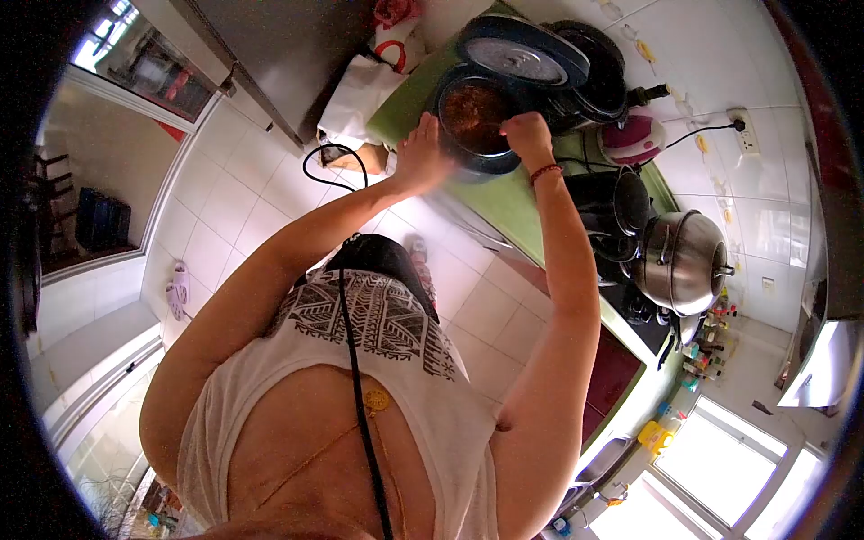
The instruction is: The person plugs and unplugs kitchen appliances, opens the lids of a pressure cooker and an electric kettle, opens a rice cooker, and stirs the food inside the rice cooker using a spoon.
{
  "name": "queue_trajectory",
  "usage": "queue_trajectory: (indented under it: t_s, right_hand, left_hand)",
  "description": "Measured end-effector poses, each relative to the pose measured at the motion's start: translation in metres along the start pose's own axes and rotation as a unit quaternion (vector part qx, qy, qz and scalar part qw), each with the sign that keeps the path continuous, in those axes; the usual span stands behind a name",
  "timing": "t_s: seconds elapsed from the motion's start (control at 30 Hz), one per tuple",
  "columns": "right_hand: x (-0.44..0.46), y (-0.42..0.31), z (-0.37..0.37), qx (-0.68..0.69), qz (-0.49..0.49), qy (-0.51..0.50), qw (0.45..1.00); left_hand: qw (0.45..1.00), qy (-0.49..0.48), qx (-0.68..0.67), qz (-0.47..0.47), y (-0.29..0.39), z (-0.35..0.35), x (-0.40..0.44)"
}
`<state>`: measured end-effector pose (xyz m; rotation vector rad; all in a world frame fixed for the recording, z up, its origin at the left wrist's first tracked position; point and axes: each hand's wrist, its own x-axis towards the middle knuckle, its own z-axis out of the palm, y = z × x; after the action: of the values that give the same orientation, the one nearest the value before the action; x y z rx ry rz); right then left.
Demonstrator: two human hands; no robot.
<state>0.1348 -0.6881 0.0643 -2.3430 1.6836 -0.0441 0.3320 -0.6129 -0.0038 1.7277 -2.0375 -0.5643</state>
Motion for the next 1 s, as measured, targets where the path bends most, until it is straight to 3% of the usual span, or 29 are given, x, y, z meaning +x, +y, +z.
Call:
queue_trajectory:
  t_s: [0.03,0.07,0.13,0.17,0.3,0.47,0.67,0.73,0.93,1.0]
  right_hand:
    - [-0.007,-0.015,-0.015,0.126,0.159,0.041,0.978]
    - [-0.007,-0.017,-0.016,0.126,0.159,0.041,0.978]
    - [-0.007,-0.020,-0.017,-0.061,0.138,0.118,0.981]
    - [-0.005,-0.020,-0.014,-0.061,0.134,0.119,0.982]
    - [0.006,-0.022,0.004,-0.245,0.092,0.076,0.962]
    - [0.036,0.004,0.030,-0.193,0.044,0.103,0.975]
    - [0.042,0.015,0.030,0.006,-0.095,0.102,0.990]
    - [0.041,0.014,0.025,0.027,-0.160,0.038,0.986]
    - [0.015,0.011,-0.031,-0.054,-0.239,-0.042,0.968]
    - [0.001,0.009,-0.047,-0.101,-0.267,-0.002,0.958]
  left_hand:
    - [1.000,-0.001,-0.002,-0.002,0.000,0.000,0.000]
    - [1.000,-0.002,-0.004,-0.004,0.000,0.000,0.000]
    - [1.000,-0.001,-0.012,-0.002,-0.003,0.002,0.000]
    - [1.000,0.002,-0.019,-0.003,-0.005,0.003,0.000]
    - [1.000,0.011,-0.014,-0.013,-0.002,-0.001,-0.001]
    - [0.998,0.044,-0.051,0.001,-0.010,0.011,0.001]
    - [0.998,0.029,-0.047,-0.016,-0.007,0.006,-0.001]
    - [0.998,0.035,-0.054,-0.014,-0.013,0.014,0.001]
    - [0.998,0.041,-0.049,0.010,-0.022,0.021,0.002]
    - [0.998,0.039,-0.054,0.012,-0.023,0.021,0.003]
